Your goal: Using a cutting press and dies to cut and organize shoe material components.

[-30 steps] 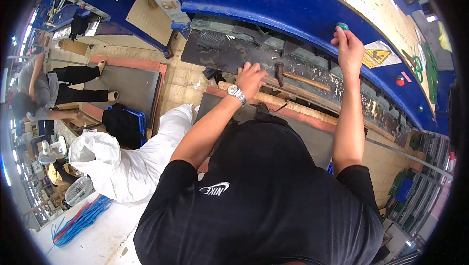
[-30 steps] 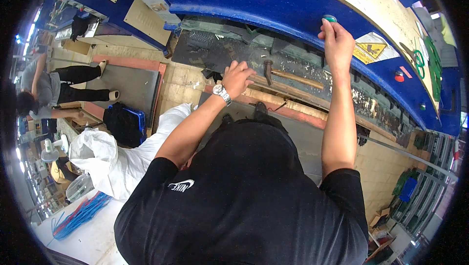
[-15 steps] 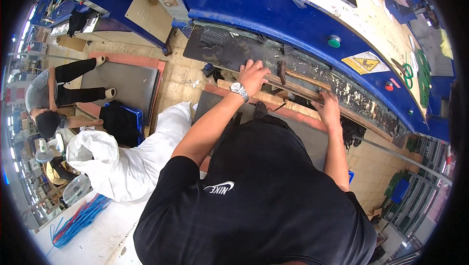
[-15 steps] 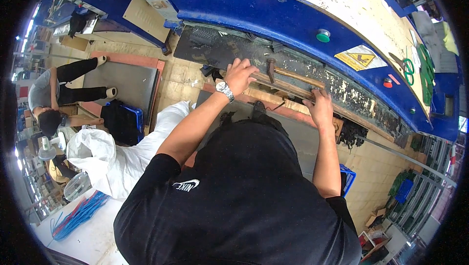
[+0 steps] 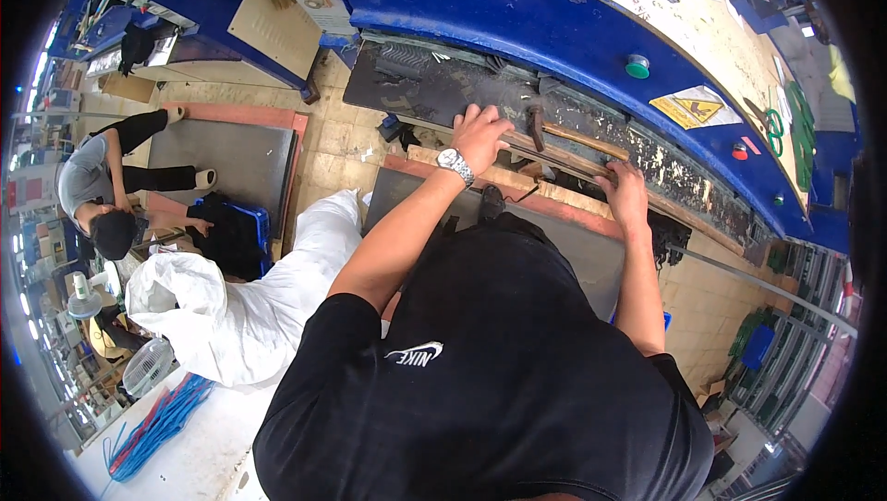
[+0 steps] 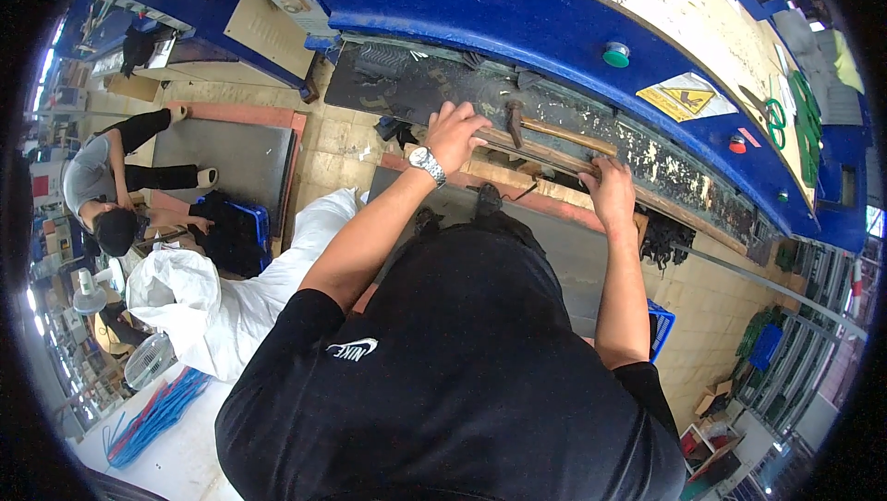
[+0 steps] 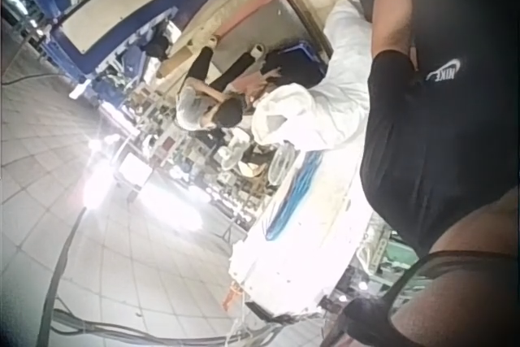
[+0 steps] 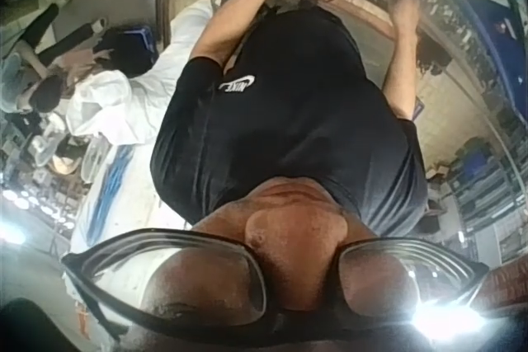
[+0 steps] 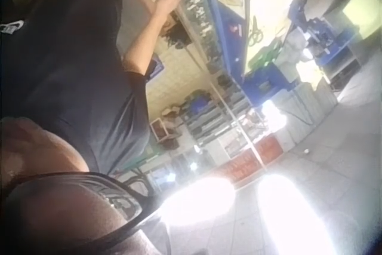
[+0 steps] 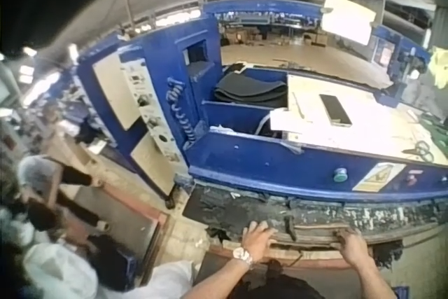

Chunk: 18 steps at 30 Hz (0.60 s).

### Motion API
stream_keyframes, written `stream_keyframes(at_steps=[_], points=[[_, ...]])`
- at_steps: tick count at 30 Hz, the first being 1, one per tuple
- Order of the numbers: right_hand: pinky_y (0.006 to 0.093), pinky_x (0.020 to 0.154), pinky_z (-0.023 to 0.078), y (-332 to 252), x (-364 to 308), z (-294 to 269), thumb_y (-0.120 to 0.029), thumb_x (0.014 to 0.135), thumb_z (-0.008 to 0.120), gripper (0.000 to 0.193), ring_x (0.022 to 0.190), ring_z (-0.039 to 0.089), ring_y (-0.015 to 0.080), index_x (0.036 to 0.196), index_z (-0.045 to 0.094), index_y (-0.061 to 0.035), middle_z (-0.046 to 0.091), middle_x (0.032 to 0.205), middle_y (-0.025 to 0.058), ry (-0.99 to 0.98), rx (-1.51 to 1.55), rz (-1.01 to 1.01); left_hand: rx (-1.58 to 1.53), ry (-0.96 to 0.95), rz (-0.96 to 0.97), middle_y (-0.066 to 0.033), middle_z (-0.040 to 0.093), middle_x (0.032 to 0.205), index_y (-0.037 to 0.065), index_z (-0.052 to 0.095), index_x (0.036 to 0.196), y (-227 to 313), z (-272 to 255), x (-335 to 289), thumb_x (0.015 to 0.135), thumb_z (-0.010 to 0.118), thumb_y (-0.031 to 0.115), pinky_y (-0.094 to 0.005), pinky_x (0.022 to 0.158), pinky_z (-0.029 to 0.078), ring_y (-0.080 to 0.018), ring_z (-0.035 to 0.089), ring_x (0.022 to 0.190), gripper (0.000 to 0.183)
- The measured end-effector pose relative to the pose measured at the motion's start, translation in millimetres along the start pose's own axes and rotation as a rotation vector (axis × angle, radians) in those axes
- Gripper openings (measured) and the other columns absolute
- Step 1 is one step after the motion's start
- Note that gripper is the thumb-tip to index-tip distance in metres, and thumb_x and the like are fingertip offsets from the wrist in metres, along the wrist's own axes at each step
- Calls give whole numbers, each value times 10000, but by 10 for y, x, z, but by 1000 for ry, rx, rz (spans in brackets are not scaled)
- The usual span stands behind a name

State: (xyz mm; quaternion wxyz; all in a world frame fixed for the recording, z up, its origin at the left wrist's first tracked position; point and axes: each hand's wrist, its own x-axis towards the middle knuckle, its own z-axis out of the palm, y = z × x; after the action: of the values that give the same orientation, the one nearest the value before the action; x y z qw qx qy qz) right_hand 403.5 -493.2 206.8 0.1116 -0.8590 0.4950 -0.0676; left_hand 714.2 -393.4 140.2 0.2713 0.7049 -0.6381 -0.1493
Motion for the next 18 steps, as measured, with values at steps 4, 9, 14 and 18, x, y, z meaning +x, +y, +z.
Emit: stream_keyframes(at_steps=[4, 9, 14, 18], points=[[450, 902, 541, -77, 74, -143, -190, 898, 761, 301, 1013, 684, 386, 1126, 708, -1, 705, 1096, 196, -54, 169, 119, -1, 12, 7, 6, 583, 1067, 214, 751, 1082, -7, 9, 7, 822, 790, 198, -462, 885, 391, -278, 490, 1077, 264], [427, 869, 552, -292, 285, -442, -197, 935, 735, 313, 1000, 701, 366, 1166, 696, 11, 712, 1092, 205, 129, 217, 32, 11, -14, -7, 3, 566, 1057, 214, 735, 1136, -12, 15, 21, 834, 774, 152, -460, 879, 415, -276, 498, 1056, 311], [407, 852, 555, -466, 520, -736, -183, 962, 710, 296, 1004, 705, 336, 1185, 694, 10, 715, 1114, 204, 276, 195, -45, 11, 0, -19, 6, 570, 1054, 220, 740, 1126, -29, 52, 25, 835, 774, 159, -466, 882, 413, -275, 500, 1057, 300], [322, 806, 550, -582, 601, -900, -210, 1015, 665, 283, 919, 721, 230, 1178, 708, 16, 749, 1026, 164, 371, 261, -35, -8, 11, -41, 9, 586, 1071, 219, 761, 1086, -49, 104, 21, 802, 797, 192, -454, 894, 382, -272, 490, 1096, 288]])
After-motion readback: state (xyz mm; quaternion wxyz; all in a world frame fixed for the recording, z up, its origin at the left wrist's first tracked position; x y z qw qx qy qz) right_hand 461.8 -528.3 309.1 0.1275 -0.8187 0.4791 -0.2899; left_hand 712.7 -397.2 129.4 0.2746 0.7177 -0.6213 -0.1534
